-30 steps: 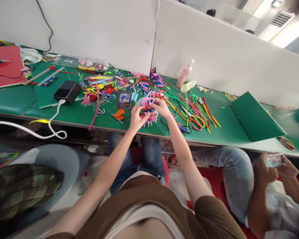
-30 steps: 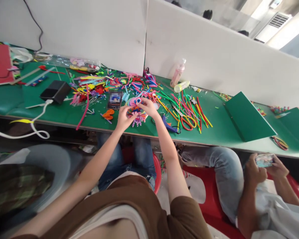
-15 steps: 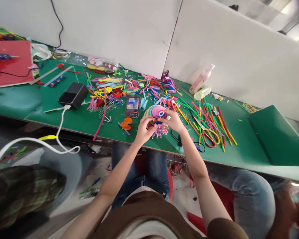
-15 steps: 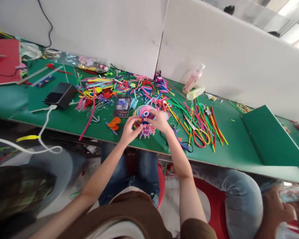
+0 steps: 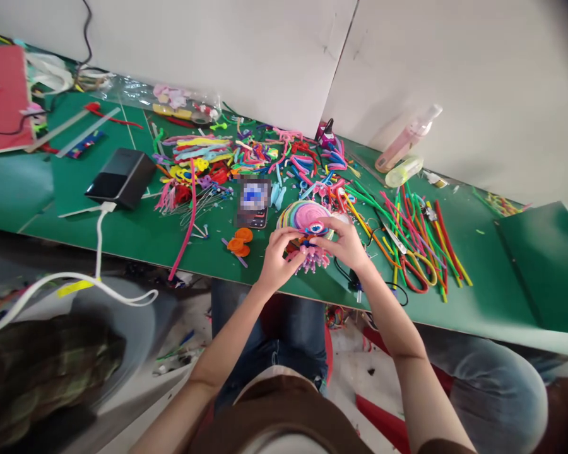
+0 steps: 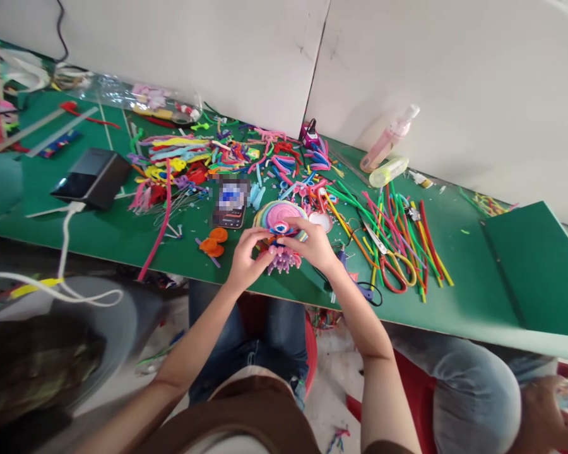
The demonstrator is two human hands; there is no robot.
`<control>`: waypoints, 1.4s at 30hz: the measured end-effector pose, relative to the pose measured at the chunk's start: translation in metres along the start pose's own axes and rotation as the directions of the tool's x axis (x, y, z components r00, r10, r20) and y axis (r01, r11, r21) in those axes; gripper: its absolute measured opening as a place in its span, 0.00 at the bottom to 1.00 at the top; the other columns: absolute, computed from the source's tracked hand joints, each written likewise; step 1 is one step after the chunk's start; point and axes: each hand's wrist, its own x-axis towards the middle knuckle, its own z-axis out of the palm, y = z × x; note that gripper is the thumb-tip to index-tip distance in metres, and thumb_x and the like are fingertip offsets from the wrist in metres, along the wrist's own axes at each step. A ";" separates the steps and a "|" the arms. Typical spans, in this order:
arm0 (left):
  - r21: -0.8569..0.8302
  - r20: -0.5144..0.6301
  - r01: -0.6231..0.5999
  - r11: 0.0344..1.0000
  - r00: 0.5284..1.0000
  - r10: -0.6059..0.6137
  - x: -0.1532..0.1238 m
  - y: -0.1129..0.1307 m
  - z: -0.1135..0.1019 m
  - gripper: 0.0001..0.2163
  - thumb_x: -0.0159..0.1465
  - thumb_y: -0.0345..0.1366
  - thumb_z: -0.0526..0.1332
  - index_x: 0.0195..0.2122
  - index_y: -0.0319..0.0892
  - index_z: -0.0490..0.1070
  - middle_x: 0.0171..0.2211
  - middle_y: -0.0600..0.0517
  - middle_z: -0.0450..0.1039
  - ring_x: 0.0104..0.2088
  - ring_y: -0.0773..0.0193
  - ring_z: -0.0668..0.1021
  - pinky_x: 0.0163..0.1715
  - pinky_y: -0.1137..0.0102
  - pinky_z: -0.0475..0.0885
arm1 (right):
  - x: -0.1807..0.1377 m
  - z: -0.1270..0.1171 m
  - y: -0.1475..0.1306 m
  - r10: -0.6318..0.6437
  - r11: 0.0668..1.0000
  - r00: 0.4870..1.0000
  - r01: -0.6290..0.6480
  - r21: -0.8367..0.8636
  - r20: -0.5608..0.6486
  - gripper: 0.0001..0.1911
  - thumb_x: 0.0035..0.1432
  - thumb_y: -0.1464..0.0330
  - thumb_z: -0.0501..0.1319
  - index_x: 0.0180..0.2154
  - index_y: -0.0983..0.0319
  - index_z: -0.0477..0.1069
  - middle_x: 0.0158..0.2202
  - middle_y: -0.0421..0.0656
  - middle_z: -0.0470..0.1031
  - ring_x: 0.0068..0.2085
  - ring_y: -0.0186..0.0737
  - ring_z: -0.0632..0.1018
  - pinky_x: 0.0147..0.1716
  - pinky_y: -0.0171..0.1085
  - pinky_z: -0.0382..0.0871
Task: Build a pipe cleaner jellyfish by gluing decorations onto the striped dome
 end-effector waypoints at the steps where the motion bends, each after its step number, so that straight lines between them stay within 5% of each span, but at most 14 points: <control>1: -0.004 0.002 -0.002 1.000 1.000 0.002 0.001 0.000 0.000 0.08 0.61 0.35 0.63 0.42 0.45 0.71 0.44 0.48 0.71 0.48 0.58 0.74 0.51 0.60 0.71 | 0.000 0.000 0.000 -0.004 1.000 1.000 0.004 0.008 0.010 0.20 0.48 0.54 0.69 0.41 0.57 0.74 0.36 0.41 0.79 0.39 0.43 0.78 0.41 0.42 0.73; 14: 0.038 0.020 0.022 0.999 1.000 -0.023 0.002 0.001 -0.001 0.11 0.61 0.38 0.63 0.45 0.46 0.71 0.45 0.47 0.70 0.49 0.57 0.74 0.51 0.59 0.71 | 0.001 0.013 0.012 0.009 0.999 0.996 -0.005 0.048 -0.085 0.21 0.52 0.58 0.67 0.46 0.57 0.68 0.30 0.37 0.74 0.31 0.37 0.75 0.33 0.38 0.70; 17: 0.028 0.010 -0.005 1.000 1.000 0.005 0.002 0.002 0.000 0.12 0.62 0.38 0.63 0.47 0.46 0.70 0.46 0.47 0.70 0.50 0.57 0.74 0.52 0.60 0.70 | -0.003 -0.001 0.007 0.003 0.999 0.999 -0.002 0.039 -0.038 0.30 0.51 0.58 0.68 0.54 0.55 0.63 0.35 0.39 0.77 0.37 0.40 0.78 0.35 0.39 0.70; 20: 0.036 -0.021 -0.012 0.999 1.000 0.013 -0.001 0.003 0.000 0.15 0.62 0.39 0.62 0.50 0.46 0.68 0.48 0.46 0.70 0.50 0.56 0.73 0.50 0.60 0.72 | -0.026 -0.032 0.003 -0.001 0.995 0.997 -0.007 -0.100 -0.080 0.26 0.53 0.60 0.66 0.53 0.54 0.65 0.41 0.42 0.76 0.42 0.43 0.77 0.37 0.40 0.70; 23: 0.076 -0.073 -0.019 0.997 0.997 0.025 -0.008 -0.001 0.001 0.18 0.62 0.41 0.63 0.52 0.45 0.66 0.49 0.45 0.68 0.50 0.55 0.73 0.45 0.62 0.73 | -0.072 -0.068 0.006 0.084 0.930 0.994 -0.105 -0.353 -0.073 0.15 0.54 0.69 0.61 0.46 0.55 0.69 0.38 0.43 0.74 0.40 0.44 0.76 0.37 0.42 0.70; 28: 0.067 -0.198 -0.035 0.997 0.979 0.048 -0.022 -0.011 0.002 0.15 0.61 0.39 0.63 0.49 0.45 0.66 0.45 0.46 0.69 0.43 0.60 0.74 0.40 0.64 0.74 | -0.140 -0.088 0.025 0.349 0.748 0.930 -0.206 -0.631 0.110 0.35 0.43 0.75 0.58 0.56 0.60 0.61 0.47 0.49 0.73 0.48 0.50 0.75 0.45 0.46 0.70; 36: 0.029 -0.174 -0.131 0.991 0.976 0.134 -0.017 -0.011 0.006 0.14 0.60 0.36 0.64 0.47 0.43 0.68 0.43 0.48 0.69 0.44 0.60 0.74 0.39 0.67 0.73 | -0.136 -0.072 0.023 0.454 0.459 0.890 -0.195 -0.867 0.040 0.21 0.49 0.70 0.56 0.47 0.64 0.69 0.46 0.50 0.74 0.48 0.53 0.75 0.42 0.42 0.65; 39: 0.027 -0.141 -0.158 0.987 0.977 0.160 -0.013 -0.009 0.005 0.15 0.59 0.35 0.65 0.47 0.44 0.68 0.44 0.47 0.69 0.46 0.59 0.74 0.40 0.66 0.74 | -0.141 -0.083 0.027 0.465 0.471 0.884 -0.203 -0.858 0.046 0.20 0.49 0.71 0.55 0.46 0.63 0.69 0.42 0.48 0.76 0.39 0.48 0.77 0.31 0.38 0.63; 42: 0.023 -0.083 -0.193 0.981 0.977 0.194 -0.011 -0.008 0.004 0.15 0.59 0.35 0.64 0.47 0.44 0.69 0.44 0.47 0.70 0.47 0.58 0.73 0.41 0.65 0.74 | -0.149 -0.095 0.036 0.385 0.583 0.923 -0.223 -0.781 0.023 0.16 0.51 0.68 0.57 0.44 0.62 0.70 0.36 0.45 0.77 0.33 0.44 0.77 0.28 0.36 0.61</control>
